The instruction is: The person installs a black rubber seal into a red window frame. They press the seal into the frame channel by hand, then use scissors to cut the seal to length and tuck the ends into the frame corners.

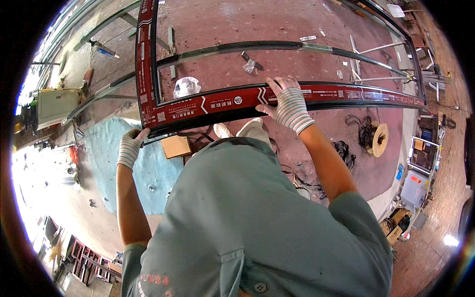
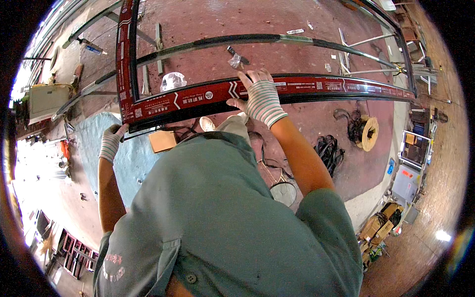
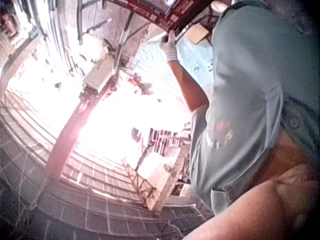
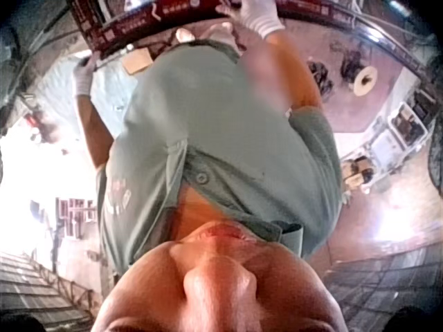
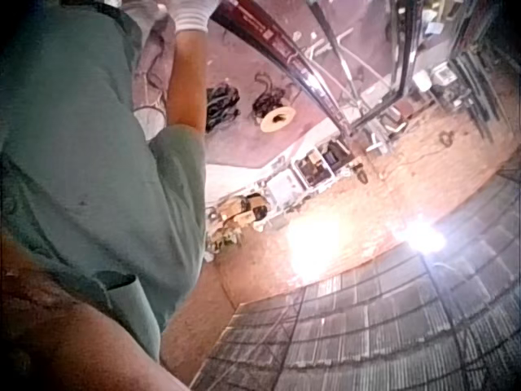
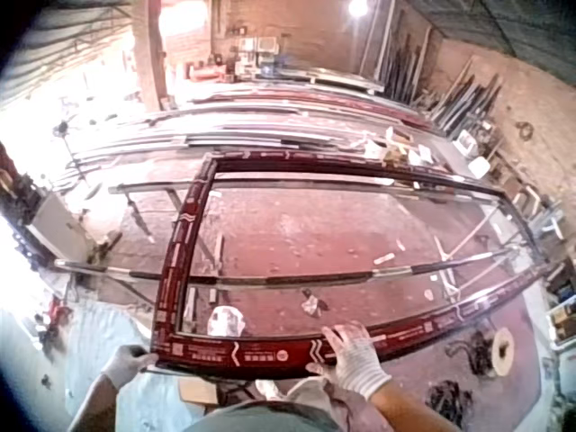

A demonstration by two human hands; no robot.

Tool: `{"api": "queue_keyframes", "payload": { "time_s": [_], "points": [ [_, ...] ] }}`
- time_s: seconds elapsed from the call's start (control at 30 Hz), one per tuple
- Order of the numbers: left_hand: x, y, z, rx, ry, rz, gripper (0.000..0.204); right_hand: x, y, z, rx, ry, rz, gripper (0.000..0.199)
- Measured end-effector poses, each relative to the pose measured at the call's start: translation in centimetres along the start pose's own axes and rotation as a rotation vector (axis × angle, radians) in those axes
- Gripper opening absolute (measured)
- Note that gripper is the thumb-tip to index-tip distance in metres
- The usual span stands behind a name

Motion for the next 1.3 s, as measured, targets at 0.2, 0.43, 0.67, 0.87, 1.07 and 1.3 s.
{"api": "queue_keyframes", "payload": {
  "time_s": [0.2,0.43,0.67,0.87,1.07,1.3],
  "points": [
    [0.0,-0.1,-1.1,0.012,-0.034,0.002,0.037,-0.1,-1.3,4.6,0.104,-0.001,0.005,0.097],
    [-0.2,-0.1,-1.7,0.017,-0.044,0.006,0.037,0.4,-2.2,6.9,0.079,0.015,0.006,0.097],
    [-0.5,-0.4,-2.4,0.021,-0.034,-0.004,0.032,-0.4,-0.2,-3.7,-0.043,-0.046,-0.040,0.091],
    [-0.6,-0.4,-3.3,0.057,-0.028,-0.019,0.032,0.2,-4.0,3.6,0.060,0.018,-0.131,0.087],
    [-0.7,-0.2,-2.4,0.072,-0.009,-0.014,0.033,2.5,-6.6,19.1,0.351,0.164,0.002,0.087],
    [-0.7,-0.1,-2.7,0.089,0.005,-0.011,0.032,2.6,-5.5,17.2,0.305,0.219,-0.090,0.098]
  ]
}}
Point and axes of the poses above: each hand's wrist, its own x-axis away from the middle knuckle, its own y-axis out of the palm, z = x × y, the point moved 8 cm from there along -x, towards the middle knuckle, and after that the axes turned 12 degrees about y, right-handed, at the moved point
